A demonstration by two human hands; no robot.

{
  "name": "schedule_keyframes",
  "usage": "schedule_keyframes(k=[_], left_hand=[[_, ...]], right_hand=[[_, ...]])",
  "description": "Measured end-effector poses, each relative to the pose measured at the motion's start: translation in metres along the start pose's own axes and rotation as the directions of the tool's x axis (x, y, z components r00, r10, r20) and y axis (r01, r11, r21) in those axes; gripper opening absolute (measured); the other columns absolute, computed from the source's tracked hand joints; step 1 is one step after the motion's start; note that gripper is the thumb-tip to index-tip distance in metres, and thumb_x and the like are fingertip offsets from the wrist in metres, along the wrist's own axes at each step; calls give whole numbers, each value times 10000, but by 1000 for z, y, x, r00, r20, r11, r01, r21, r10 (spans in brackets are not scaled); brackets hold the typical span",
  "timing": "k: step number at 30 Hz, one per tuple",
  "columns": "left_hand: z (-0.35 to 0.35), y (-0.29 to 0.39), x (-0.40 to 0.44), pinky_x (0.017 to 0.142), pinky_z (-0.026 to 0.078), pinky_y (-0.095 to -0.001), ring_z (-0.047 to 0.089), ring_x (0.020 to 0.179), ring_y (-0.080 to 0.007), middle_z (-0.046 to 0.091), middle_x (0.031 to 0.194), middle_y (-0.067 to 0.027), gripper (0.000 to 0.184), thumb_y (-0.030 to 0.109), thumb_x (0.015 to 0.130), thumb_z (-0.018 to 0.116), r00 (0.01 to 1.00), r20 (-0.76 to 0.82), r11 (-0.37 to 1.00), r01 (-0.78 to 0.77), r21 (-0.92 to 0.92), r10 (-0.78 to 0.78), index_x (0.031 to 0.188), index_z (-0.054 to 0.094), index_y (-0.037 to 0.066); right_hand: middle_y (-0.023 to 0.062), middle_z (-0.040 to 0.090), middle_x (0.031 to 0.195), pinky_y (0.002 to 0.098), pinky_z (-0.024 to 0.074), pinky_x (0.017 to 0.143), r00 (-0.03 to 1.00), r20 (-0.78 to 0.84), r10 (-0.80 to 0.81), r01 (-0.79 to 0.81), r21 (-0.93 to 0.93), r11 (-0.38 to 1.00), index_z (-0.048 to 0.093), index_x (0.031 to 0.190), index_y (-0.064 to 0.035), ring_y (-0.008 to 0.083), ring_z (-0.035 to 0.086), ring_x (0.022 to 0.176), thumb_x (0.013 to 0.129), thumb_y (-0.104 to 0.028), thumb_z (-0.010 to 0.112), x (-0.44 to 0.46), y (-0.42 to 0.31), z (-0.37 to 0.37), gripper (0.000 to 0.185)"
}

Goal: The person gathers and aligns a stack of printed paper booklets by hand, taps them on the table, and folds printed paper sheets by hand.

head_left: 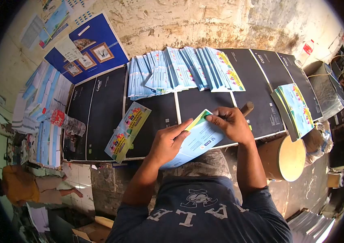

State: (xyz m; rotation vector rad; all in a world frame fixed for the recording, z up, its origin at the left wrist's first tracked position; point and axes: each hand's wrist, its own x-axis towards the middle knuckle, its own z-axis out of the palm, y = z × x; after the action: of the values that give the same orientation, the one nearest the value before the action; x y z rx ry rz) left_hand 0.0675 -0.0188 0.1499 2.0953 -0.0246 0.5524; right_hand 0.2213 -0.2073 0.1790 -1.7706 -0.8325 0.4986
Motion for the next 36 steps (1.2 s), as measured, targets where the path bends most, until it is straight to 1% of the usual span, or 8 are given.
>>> schedule_keyframes(k=[21, 23, 26, 27, 29, 30, 35, 36], left_hand=[[15, -42, 14, 695, 555, -329, 731, 832, -258, 717, 1019, -216, 368, 59, 943, 656, 996, -18, 995, 92, -42, -93, 1310, 638, 72], [20, -50, 18, 718, 539, -295, 699, 832, -150, 733, 1017, -191, 336, 94, 953, 657, 988, -47, 986, 146, -80, -150, 1283, 650, 31], [28, -67, 28, 671, 532, -298, 673, 749, -124, 739, 929, -167, 320, 123, 953, 662, 972, -88, 975, 215, -59, -220, 1262, 667, 39], [31, -77, 30, 671, 532, -298, 673, 749, -124, 739, 929, -167, 320, 123, 953, 662, 969, -86, 972, 226, -62, -231, 1262, 667, 39], [37, -98, 37, 662, 543, -323, 731, 766, -233, 724, 906, -207, 334, 173, 953, 658, 906, -46, 907, 421, 20, -420, 1269, 657, 65], [39, -103, 46, 632, 524, -335, 674, 683, -164, 715, 824, -179, 331, 195, 953, 654, 776, 35, 772, 630, -84, -629, 1245, 665, 39], [74, -190, 47, 680, 539, -404, 703, 721, -301, 707, 853, -217, 346, 247, 938, 655, 785, -92, 777, 620, 108, -613, 1203, 677, 25], [74, -195, 47, 704, 539, -420, 696, 744, -324, 700, 862, -216, 344, 249, 931, 663, 856, -111, 825, 516, 231, -505, 1192, 683, 25]], right_hand=[[130, 647, 667, 336, 453, 578, 993, -4, 114, -114, -84, 990, 713, 951, 50, 97, 522, 610, 956, -253, 674, 37, 15, 3, 305], [141, 644, 667, 334, 453, 580, 991, 7, 134, -133, -81, 988, 713, 961, 55, 95, 522, 612, 955, -255, 676, 48, 22, 3, 312], [180, 665, 704, 377, 472, 608, 978, 33, 204, -196, -168, 966, 722, 958, 23, 178, 614, 616, 950, -277, 664, 73, 38, 4, 306], [197, 675, 743, 412, 486, 640, 989, 56, 137, -117, -271, 956, 718, 953, 4, 261, 652, 671, 943, -297, 653, 83, 54, 6, 308], [213, 686, 783, 447, 500, 671, 992, 95, 78, -37, -367, 929, 714, 949, -16, 344, 689, 727, 937, -318, 642, 109, 85, 14, 310], [210, 694, 831, 479, 507, 710, 988, 87, 123, -65, -488, 870, 707, 950, -35, 387, 679, 798, 923, -334, 641, 125, 98, 23, 308], [194, 712, 930, 522, 521, 801, 974, 24, 224, -148, -683, 715, 691, 970, -63, 409, 679, 894, 893, -371, 654, 176, 161, 62, 319], [185, 714, 955, 516, 521, 815, 978, -2, 209, -155, -681, 716, 694, 975, -69, 398, 680, 912, 886, -370, 659, 182, 166, 66, 316]])
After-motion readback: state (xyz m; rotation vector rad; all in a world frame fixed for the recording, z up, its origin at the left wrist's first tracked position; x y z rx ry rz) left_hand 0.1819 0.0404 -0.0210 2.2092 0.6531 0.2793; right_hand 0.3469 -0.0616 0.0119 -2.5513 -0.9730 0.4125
